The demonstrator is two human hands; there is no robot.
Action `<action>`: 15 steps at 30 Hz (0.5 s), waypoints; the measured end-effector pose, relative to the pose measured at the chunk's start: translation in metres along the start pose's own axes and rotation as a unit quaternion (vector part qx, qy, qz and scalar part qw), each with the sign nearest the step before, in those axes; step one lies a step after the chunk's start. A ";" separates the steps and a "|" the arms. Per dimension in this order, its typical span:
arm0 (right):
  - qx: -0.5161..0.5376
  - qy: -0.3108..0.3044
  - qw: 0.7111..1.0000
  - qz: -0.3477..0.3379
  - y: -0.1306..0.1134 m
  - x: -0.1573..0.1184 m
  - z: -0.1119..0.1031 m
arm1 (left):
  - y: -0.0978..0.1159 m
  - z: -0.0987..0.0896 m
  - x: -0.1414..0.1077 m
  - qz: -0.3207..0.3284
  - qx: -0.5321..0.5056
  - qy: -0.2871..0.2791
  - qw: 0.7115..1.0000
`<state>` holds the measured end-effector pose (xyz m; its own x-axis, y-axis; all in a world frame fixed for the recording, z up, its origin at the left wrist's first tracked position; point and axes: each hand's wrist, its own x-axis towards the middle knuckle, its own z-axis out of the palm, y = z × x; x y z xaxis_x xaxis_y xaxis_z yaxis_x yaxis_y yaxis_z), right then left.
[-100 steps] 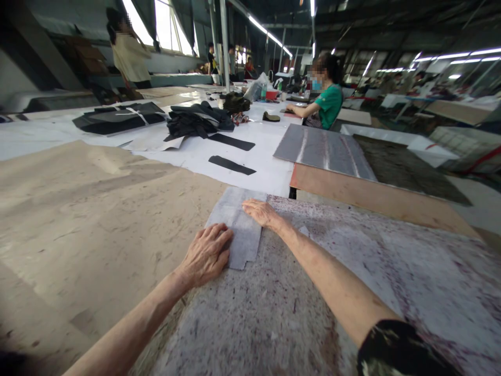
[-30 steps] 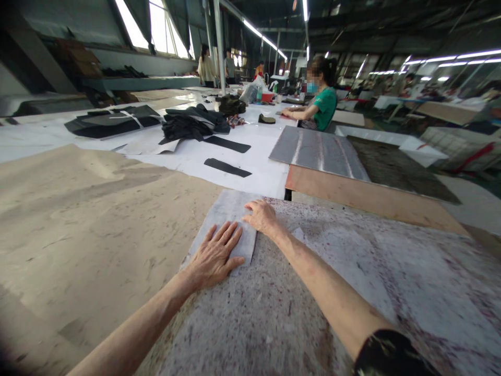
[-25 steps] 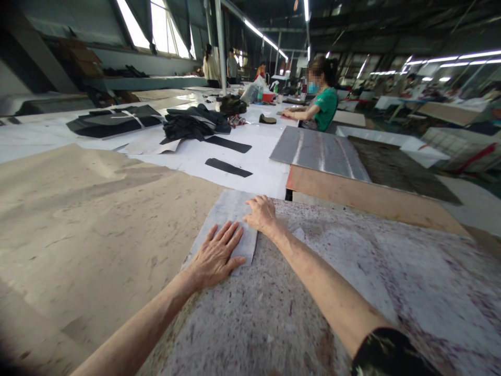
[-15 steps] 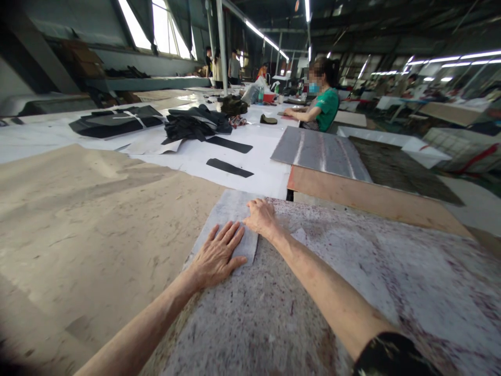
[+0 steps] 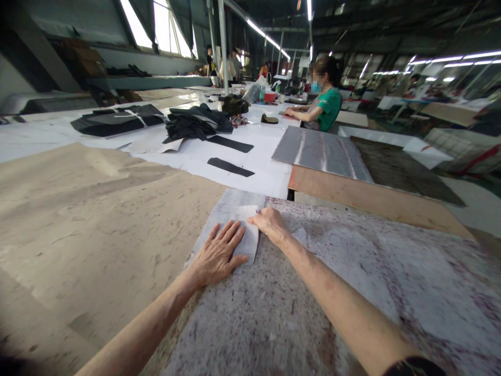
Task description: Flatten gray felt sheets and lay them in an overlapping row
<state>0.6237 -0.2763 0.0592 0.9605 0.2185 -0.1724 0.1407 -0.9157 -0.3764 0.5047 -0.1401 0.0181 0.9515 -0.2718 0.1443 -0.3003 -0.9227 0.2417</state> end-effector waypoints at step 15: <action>-0.003 0.005 0.999 0.054 -0.007 -0.023 0.013 | -0.055 -0.020 0.045 -0.219 -0.121 0.097 0.963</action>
<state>0.5975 -0.2704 0.0541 0.9726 0.1143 -0.2025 0.0370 -0.9358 -0.3505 0.5625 -0.0959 0.0300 0.9673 0.2058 0.1483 0.0971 -0.8404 0.5331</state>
